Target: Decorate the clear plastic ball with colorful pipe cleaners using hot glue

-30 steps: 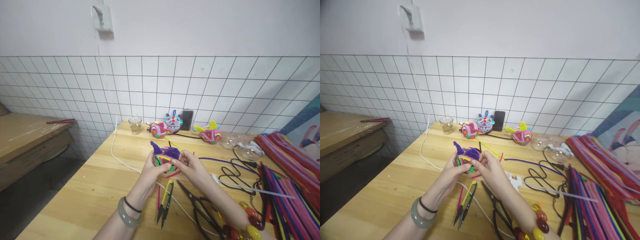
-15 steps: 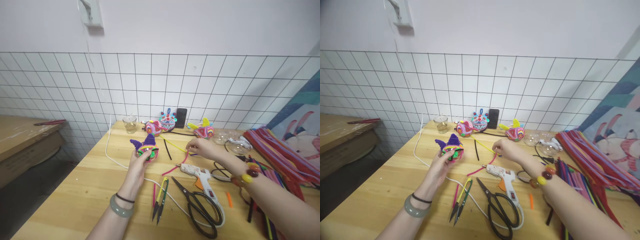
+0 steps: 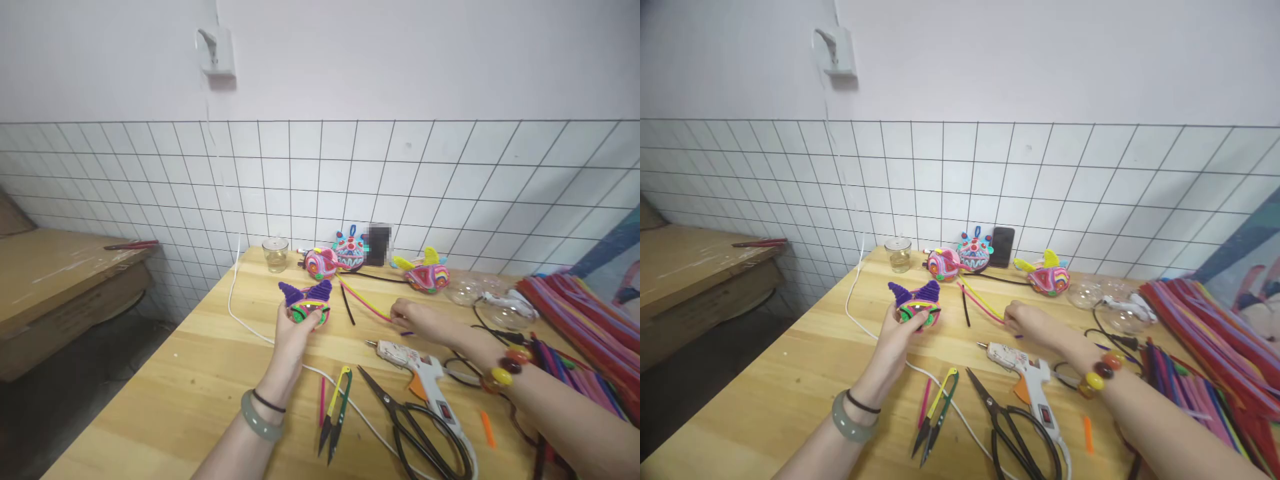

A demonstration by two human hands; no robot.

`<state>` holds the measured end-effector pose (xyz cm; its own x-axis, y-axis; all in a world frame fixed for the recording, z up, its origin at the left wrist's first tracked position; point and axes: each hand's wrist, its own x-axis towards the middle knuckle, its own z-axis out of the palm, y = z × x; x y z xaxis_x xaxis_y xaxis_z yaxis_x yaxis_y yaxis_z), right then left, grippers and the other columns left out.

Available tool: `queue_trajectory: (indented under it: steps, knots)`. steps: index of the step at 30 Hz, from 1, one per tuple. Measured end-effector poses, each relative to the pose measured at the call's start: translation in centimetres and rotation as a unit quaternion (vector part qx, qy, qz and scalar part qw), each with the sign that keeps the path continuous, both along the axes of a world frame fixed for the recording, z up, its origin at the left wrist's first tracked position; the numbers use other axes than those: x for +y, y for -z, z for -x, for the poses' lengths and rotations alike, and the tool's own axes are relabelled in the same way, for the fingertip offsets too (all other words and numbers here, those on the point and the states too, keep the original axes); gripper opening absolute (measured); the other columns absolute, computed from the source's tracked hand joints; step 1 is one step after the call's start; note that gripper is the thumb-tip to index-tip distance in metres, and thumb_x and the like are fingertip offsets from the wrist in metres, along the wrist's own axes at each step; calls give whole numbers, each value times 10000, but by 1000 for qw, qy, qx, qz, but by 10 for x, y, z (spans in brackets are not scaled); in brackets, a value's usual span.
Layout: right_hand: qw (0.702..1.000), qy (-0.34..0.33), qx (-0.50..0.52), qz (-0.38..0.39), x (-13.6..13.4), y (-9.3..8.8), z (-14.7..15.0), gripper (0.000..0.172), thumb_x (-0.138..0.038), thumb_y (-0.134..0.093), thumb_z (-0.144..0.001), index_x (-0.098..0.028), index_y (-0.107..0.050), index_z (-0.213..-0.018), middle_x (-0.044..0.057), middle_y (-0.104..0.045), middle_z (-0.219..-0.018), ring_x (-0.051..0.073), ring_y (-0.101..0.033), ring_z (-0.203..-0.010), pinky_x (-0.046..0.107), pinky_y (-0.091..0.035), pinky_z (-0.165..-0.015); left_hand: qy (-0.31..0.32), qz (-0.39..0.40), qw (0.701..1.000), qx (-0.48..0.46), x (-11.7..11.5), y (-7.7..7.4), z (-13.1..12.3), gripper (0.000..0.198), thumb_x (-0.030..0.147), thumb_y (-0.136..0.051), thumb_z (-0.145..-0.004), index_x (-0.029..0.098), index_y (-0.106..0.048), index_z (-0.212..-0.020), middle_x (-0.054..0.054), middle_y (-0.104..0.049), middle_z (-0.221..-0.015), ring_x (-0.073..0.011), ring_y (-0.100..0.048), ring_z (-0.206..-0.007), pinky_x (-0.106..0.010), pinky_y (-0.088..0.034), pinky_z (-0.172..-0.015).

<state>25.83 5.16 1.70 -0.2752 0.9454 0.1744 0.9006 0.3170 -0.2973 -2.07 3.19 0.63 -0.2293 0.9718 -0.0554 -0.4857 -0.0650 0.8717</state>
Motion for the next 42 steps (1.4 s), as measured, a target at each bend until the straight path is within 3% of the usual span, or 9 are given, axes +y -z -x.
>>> queue_trajectory:
  steps: [8,12,15,17,21,25,32,36,42]
  knots:
    - [997,71,-9,9,-6,-4,-32,229,-234,-476,-796,-120,-674,-813,166,-662,-826,275,-648,-739,381,-471,-664,27,-9,999,33,-10,-10,-4,520,179,-832,-521,175,-594,-984,-58,-701,-955,-192,-666,-866,-294,-504,-767]
    - [996,57,63,17,-26,-12,-2,430,-381,-451,-880,-116,-574,-1195,143,-668,-991,232,-658,-805,371,-519,-722,109,10,993,33,-19,-10,-8,541,252,-839,-559,174,-583,-1029,-81,-691,-1001,-208,-657,-883,-292,-505,-715]
    - [989,12,145,30,-45,-25,41,506,-478,-406,-921,-184,-456,-1330,103,-622,-1180,178,-637,-980,299,-531,-806,165,-6,986,19,-25,-7,-13,552,257,-841,-570,173,-581,-1049,-94,-693,-1031,-220,-651,-923,-314,-500,-780]
    - [955,-20,287,68,-54,-32,68,548,-477,-511,-880,-172,-450,-1331,123,-605,-1217,207,-635,-1004,338,-533,-829,192,-15,981,17,-28,-6,-16,561,259,-848,-565,174,-583,-1053,-88,-701,-1010,-225,-653,-919,-318,-501,-789]
    - [917,-91,373,104,-55,-39,92,358,-408,-522,-899,-188,-586,-1173,81,-660,-1135,212,-654,-944,367,-526,-839,254,-13,967,-26,-31,-8,-17,497,330,-810,-634,183,-581,-1050,-86,-699,-1027,-224,-653,-943,-332,-508,-821]
    - [913,-107,380,104,-49,-36,87,323,-422,-529,-895,-184,-643,-1082,58,-691,-1076,226,-628,-1011,369,-489,-907,312,39,948,-52,-31,-12,-13,400,469,-650,-777,170,-593,-1037,-121,-699,-1031,-242,-681,-871,-382,-538,-765]
    - [919,-64,377,102,-52,-27,89,359,-477,-552,-861,-191,-666,-1046,64,-706,-1050,235,-654,-951,365,-535,-815,326,67,943,-11,-27,-10,-11,341,295,-691,-760,170,-621,-1070,-102,-724,-979,-244,-703,-795,-364,-563,-696]
    - [924,11,374,71,-59,-33,66,445,-497,-576,-833,-186,-633,-1146,101,-666,-1173,253,-615,-1075,407,-490,-925,295,100,949,-42,-16,-9,-4,263,237,-659,-782,118,-654,-1016,-136,-729,-959,-235,-703,-805,-314,-561,-678]
    - [917,151,367,21,-84,-53,-22,513,-583,-616,-763,-193,-652,-1095,116,-666,-1174,292,-616,-1075,423,-508,-887,226,144,955,-126,1,-9,10,186,149,-574,-818,122,-631,-993,-159,-710,-1017,-270,-696,-870,-359,-565,-666]
